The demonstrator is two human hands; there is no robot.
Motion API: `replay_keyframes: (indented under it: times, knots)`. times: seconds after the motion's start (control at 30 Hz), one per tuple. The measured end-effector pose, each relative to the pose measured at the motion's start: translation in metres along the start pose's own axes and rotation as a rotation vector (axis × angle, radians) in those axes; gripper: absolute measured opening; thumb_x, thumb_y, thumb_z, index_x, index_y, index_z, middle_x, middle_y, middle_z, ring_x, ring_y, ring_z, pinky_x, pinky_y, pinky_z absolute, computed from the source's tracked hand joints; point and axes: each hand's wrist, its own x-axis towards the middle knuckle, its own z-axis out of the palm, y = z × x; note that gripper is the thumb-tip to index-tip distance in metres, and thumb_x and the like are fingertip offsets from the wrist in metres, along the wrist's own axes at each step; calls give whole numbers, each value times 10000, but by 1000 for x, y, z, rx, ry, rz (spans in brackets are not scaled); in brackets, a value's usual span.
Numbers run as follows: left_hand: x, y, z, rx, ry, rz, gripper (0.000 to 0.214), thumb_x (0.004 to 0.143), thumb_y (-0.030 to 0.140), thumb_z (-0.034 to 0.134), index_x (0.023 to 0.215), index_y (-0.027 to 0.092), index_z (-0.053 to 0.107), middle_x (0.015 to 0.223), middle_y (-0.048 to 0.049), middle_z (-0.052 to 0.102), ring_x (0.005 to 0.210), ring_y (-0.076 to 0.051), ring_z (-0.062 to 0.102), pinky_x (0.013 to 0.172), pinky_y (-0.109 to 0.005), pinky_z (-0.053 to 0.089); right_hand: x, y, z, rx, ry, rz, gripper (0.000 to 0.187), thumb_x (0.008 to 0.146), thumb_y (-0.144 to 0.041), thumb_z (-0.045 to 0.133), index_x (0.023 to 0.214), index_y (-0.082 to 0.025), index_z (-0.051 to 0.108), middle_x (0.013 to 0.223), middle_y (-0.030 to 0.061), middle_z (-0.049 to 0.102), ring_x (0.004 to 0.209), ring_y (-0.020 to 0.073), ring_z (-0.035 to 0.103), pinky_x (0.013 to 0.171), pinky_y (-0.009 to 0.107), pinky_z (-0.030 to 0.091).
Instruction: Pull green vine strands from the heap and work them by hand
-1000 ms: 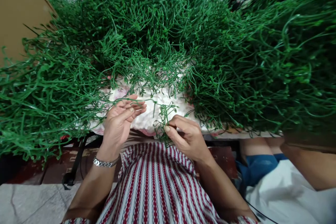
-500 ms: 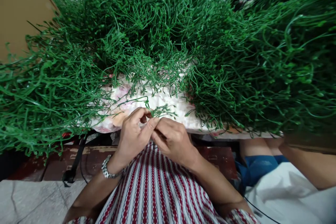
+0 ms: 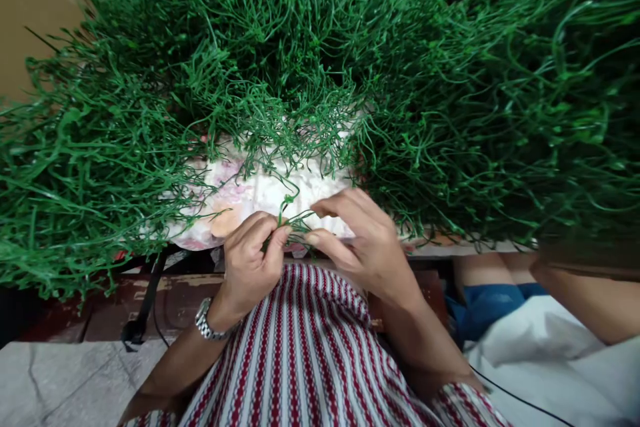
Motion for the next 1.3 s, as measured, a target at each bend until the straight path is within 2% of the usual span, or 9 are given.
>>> replay_keyframes:
  times: [0.1, 0.2, 0.4, 0.57, 0.77, 1.07, 1.17, 1.3]
  knots:
    - [-3, 0, 3, -28, -12, 30, 120, 797, 74, 532, 773, 186, 567, 685, -11, 565, 693, -136, 548, 661, -249, 416, 5, 18, 15, 79, -121, 32, 202, 835, -342, 579, 872, -144, 589, 789, 53, 596, 763, 154, 536, 701, 278, 425]
    - [-6, -1, 4, -47, -44, 24, 121, 799, 76, 527, 835, 180, 576, 714, -14, 565, 697, -130, 545, 663, -243, 421, 2, 25, 22, 173, -119, 49, 154, 860, -296, 545, 852, -148, 587, 767, 39, 589, 747, 134, 537, 691, 255, 422]
    - [-7, -3, 4, -91, -126, 2, 117, 799, 105, 524, 859, 179, 591, 701, -7, 552, 653, -124, 524, 621, -238, 410, -1, 26, 13, 108, -122, -47, 105, 865, -244, 529, 884, -155, 582, 794, 52, 589, 777, 157, 530, 718, 288, 418]
    - [-5, -3, 2, -223, -191, -66, 82, 794, 124, 538, 821, 165, 603, 683, -6, 553, 628, -114, 509, 587, -226, 399, 0, 27, 14, 44, -148, -143, 66, 876, -187, 476, 898, -163, 534, 855, 73, 577, 826, 174, 508, 748, 321, 418]
    - [-6, -4, 2, -293, -194, -92, 77, 788, 110, 546, 758, 161, 595, 631, 17, 506, 585, -91, 471, 555, -208, 376, -5, 32, 24, 201, -215, -98, 68, 883, -221, 472, 911, -161, 486, 856, 73, 557, 819, 161, 513, 746, 306, 434]
    - [-9, -8, 6, -215, -111, -56, 84, 779, 103, 547, 763, 174, 590, 617, 18, 499, 574, -97, 473, 550, -213, 376, -10, 33, 33, 318, -190, 69, 125, 863, -268, 544, 919, -157, 545, 844, 45, 565, 808, 135, 528, 725, 260, 424]
    - [-9, -9, 6, -204, -149, -52, 94, 783, 101, 532, 764, 174, 587, 640, 9, 517, 596, -105, 489, 569, -219, 384, -10, 35, 34, 328, -157, 75, 99, 866, -238, 535, 907, -153, 565, 819, 41, 558, 799, 133, 528, 728, 262, 423]
    - [-8, -10, 3, -167, -279, -53, 92, 801, 127, 509, 748, 169, 571, 643, 10, 498, 605, -109, 483, 583, -228, 372, -9, 37, 32, 276, -151, -3, 64, 859, -200, 521, 883, -150, 552, 811, 52, 545, 801, 152, 508, 723, 284, 416]
